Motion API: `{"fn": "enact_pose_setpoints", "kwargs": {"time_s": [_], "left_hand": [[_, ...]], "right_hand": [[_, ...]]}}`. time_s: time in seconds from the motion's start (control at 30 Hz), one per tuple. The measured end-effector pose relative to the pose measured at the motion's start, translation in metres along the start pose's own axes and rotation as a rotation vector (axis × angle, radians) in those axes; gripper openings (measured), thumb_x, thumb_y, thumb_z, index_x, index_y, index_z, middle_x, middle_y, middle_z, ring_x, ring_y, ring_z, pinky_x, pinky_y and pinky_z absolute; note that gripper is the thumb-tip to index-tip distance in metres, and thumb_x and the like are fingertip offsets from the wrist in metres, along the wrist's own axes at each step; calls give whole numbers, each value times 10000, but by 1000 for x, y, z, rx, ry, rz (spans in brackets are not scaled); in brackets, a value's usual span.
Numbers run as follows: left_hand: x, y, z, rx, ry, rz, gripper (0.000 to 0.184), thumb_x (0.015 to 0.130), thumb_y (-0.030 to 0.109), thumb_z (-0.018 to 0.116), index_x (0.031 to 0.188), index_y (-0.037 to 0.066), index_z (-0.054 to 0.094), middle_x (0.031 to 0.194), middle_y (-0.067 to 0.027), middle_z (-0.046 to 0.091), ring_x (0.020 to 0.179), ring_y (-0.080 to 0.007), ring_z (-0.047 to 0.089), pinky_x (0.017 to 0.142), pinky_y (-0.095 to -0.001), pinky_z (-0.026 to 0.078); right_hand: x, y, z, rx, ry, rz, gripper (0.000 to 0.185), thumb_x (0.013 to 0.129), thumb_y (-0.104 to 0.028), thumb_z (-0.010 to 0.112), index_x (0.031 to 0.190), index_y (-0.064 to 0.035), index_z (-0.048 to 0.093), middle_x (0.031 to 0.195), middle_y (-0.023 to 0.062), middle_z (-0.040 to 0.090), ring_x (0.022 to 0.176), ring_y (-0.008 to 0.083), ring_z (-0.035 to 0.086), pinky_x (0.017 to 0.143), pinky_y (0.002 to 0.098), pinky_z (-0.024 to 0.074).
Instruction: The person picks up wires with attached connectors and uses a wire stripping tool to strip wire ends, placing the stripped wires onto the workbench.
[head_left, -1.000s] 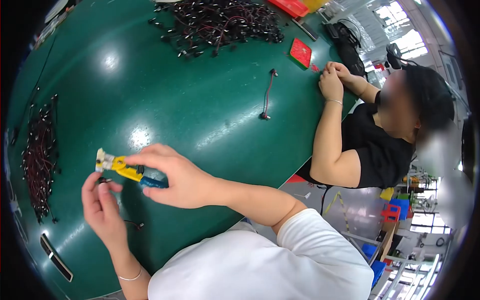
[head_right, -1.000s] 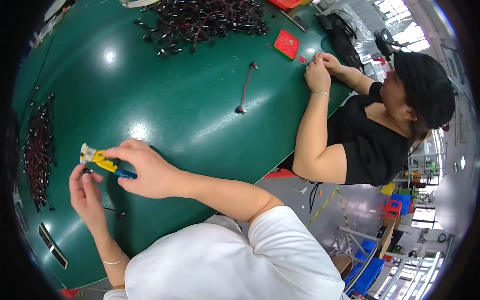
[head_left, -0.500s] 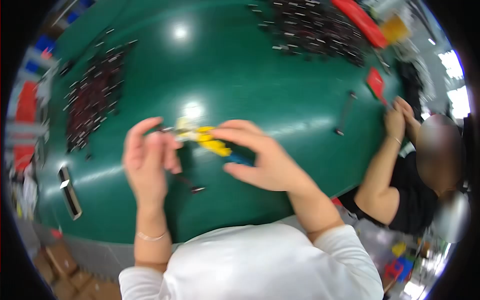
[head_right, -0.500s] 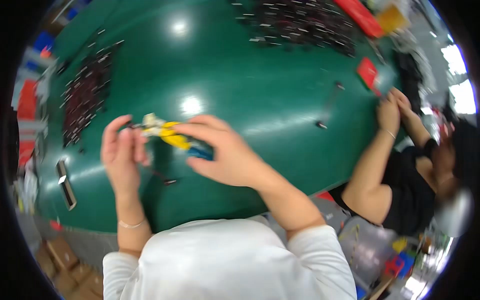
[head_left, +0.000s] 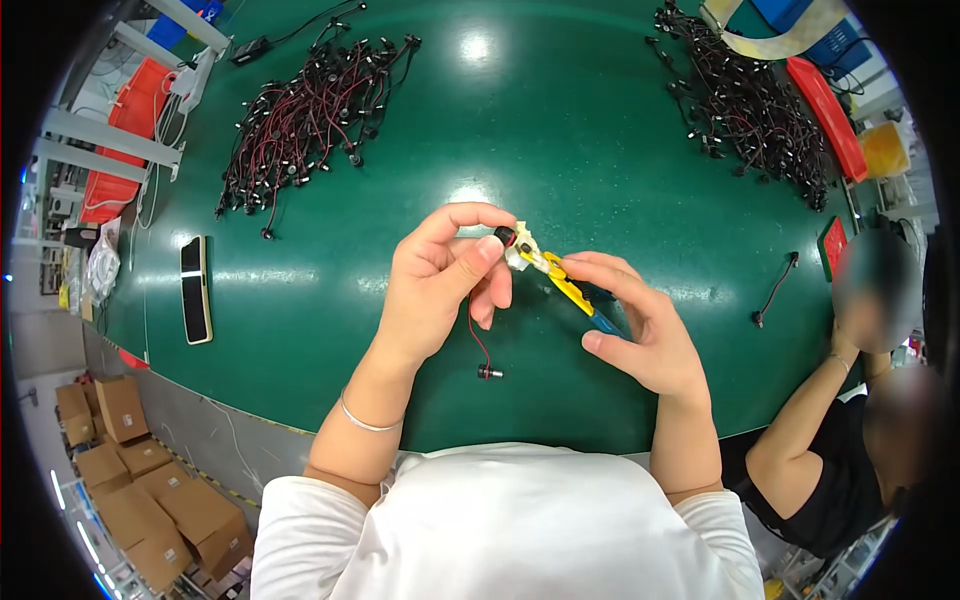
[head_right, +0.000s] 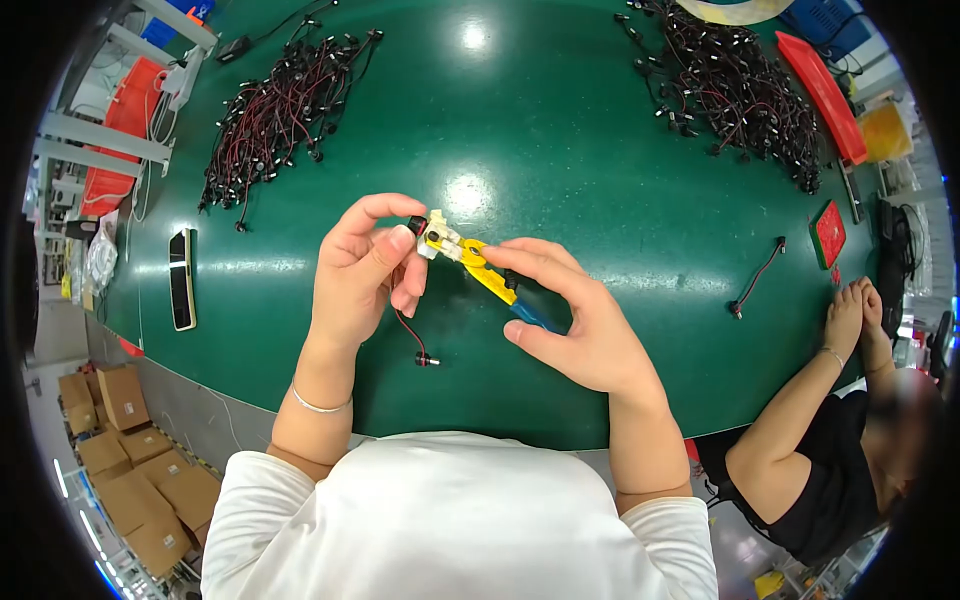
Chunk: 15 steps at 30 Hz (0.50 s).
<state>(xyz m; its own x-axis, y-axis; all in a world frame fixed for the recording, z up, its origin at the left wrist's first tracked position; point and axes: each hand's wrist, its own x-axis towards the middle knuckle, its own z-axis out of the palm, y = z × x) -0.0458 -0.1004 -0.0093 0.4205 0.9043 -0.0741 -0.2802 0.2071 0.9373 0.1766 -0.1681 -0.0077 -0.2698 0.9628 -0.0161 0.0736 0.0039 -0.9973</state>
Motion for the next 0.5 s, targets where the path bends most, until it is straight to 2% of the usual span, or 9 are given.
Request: {"fn": "enact_pose_setpoints", "kwargs": {"time_s": [0.13,0.37,0.5], "left_hand": [[0,3,-4,-30,-63,-48,202,969,102,529,1153,22,555,636,-73,611,445,-77,481,432,-208,419],[0,3,-4,-200,-125,-106,190,973,107,517,1135,8,528,556,-53,542,393,-83,445,369,-240,425],[1,0,-2,-197,-126,-108,180,979,109,505,1129,11,527,543,-46,526,380,-79,434,354,-240,415]], "right_hand": [[0,0,-1,-6,-30,-13,604,690,-30,652,1285,3,557,1341,154,509,1303,274,421,1118,384,255],[0,5,-4,23,-56,-39,606,689,-33,658,1284,13,555,1337,167,512,1306,283,417,1119,384,253],[0,3,-3,16,-55,-43,607,687,-27,651,1285,15,555,1331,166,515,1296,280,427,1117,382,260]]}}
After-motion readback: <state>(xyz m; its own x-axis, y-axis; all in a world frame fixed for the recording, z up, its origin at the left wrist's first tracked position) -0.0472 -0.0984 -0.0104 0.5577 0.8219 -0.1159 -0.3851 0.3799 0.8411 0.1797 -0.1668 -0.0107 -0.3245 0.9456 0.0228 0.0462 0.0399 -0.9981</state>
